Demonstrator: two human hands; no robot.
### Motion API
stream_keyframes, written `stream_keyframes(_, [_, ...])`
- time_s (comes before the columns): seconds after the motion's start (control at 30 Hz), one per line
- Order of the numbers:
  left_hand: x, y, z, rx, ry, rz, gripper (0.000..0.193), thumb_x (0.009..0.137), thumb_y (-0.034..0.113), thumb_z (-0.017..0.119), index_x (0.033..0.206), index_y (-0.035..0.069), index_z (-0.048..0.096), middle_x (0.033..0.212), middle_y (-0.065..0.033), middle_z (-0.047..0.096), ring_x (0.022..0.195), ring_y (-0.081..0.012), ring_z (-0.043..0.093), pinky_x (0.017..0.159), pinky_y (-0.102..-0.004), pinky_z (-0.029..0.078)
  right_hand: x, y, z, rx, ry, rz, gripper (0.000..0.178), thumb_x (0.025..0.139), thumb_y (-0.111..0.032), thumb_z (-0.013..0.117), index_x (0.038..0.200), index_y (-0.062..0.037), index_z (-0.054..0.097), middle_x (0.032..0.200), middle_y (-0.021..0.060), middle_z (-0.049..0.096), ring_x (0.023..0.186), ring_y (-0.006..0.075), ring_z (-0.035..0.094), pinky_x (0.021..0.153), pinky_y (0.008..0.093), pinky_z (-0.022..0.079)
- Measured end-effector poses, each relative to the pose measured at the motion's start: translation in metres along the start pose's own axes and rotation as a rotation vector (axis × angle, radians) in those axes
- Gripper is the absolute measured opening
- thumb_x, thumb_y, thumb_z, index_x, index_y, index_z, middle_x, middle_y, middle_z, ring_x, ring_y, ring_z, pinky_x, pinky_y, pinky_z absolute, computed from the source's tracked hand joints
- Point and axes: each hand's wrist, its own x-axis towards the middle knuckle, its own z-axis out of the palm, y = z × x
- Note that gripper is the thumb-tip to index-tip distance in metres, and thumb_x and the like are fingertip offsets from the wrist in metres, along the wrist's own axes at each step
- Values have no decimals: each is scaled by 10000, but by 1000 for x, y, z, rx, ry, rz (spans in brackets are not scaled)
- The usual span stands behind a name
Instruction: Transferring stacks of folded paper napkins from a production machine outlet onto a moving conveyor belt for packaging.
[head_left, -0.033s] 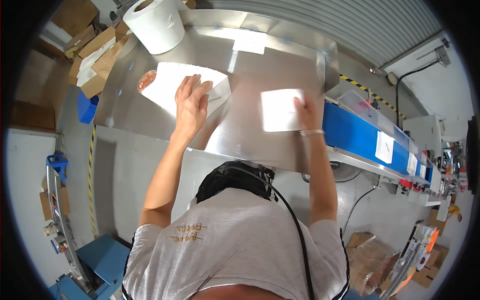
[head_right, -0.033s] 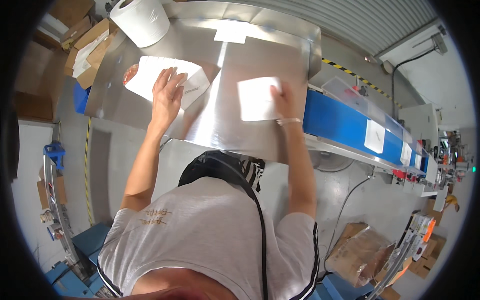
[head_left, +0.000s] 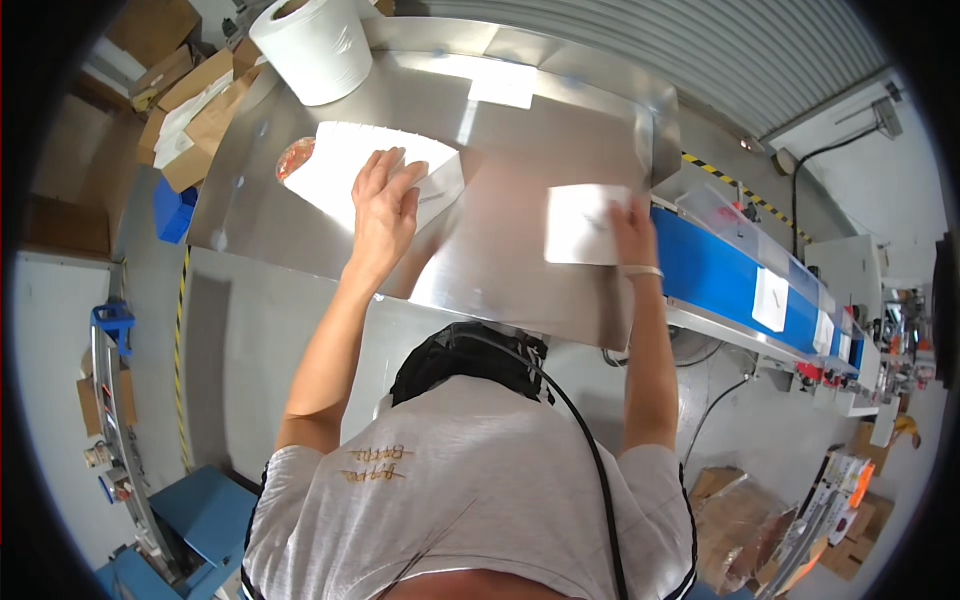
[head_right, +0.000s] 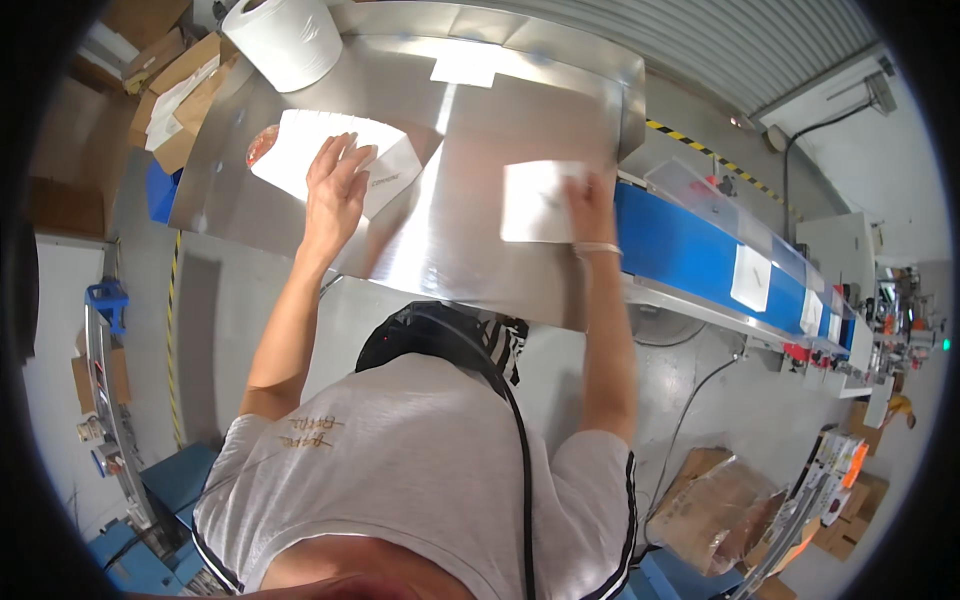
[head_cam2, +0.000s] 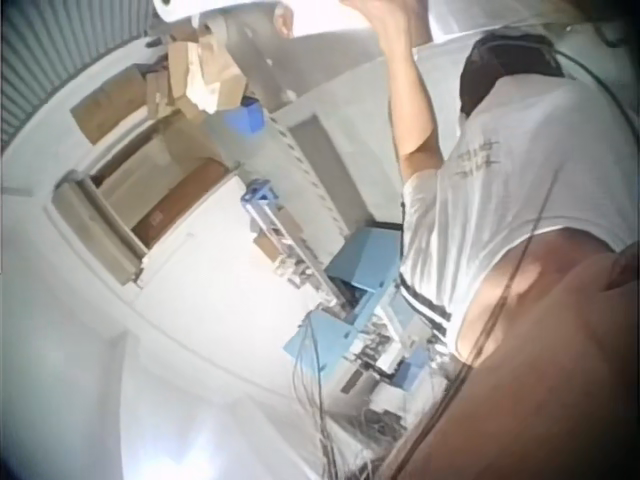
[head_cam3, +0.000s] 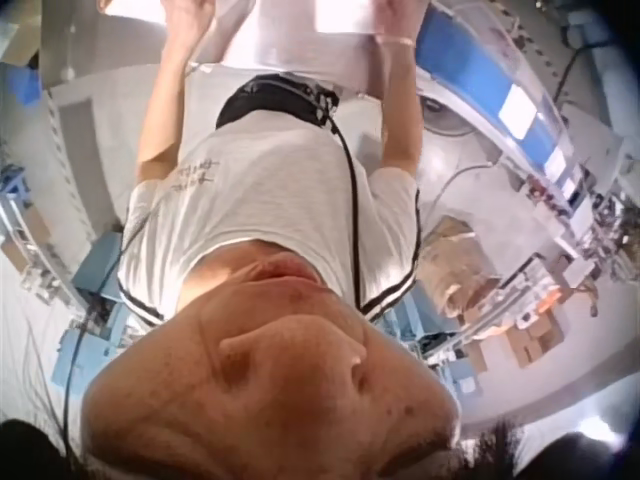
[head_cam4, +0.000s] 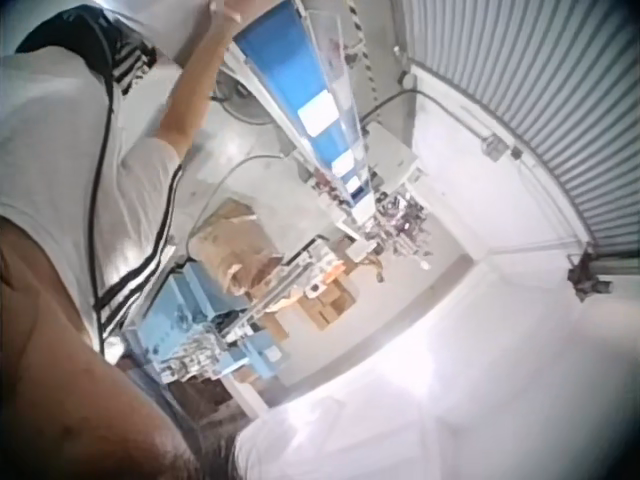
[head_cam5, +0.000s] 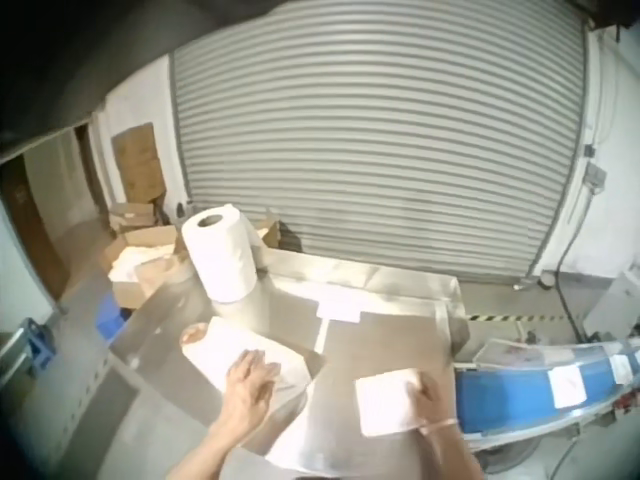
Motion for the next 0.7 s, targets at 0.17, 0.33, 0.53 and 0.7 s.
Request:
stream_keyframes(0.17, [6, 8, 7, -18, 12, -10, 356, 732, -69, 583, 1038, 93, 667, 1280, -152, 511, 1275, -378, 384, 1062, -498, 248, 0, 60, -115, -778, 466, -8, 390, 839, -317, 654, 1106, -36, 612, 906, 146, 627, 821, 274, 589, 763, 389, 464])
stream_keyframes(0.33, [3, 9, 6, 10, -39, -60, 354, 726, -46, 624, 1004, 162, 691, 1348, -114, 474, 1335, -336, 332, 1101, -509, 152, 16, 20, -65, -593, 132, -244, 519, 772, -355, 701, 1189, -83, 556, 1111, 141, 594, 986, 321, 579, 858, 431, 457])
stream_keyframes(0.53, [4, 12, 3, 1, -110, -58, 346, 707, -48, 589, 968, 151, 700, 1376, -144, 437, 1356, -369, 276, 1098, -548, 102, 10, -103, 105, 49, -765, -134, 579, 788, -197, 729, 1304, -116, 479, 1372, 96, 431, 1251, 264, 428, 988, 391, 407])
stream_keyframes(0.7, [11, 17, 0, 10, -109, -106, 433, 739, 37, 645, 1159, 142, 620, 1420, -218, 355, 1376, -393, 212, 1103, -547, 79, 33, -77, 135, -51, -694, -410, 468, 791, -237, 722, 1169, -33, 536, 1263, 119, 513, 1062, 194, 538, 907, 315, 440])
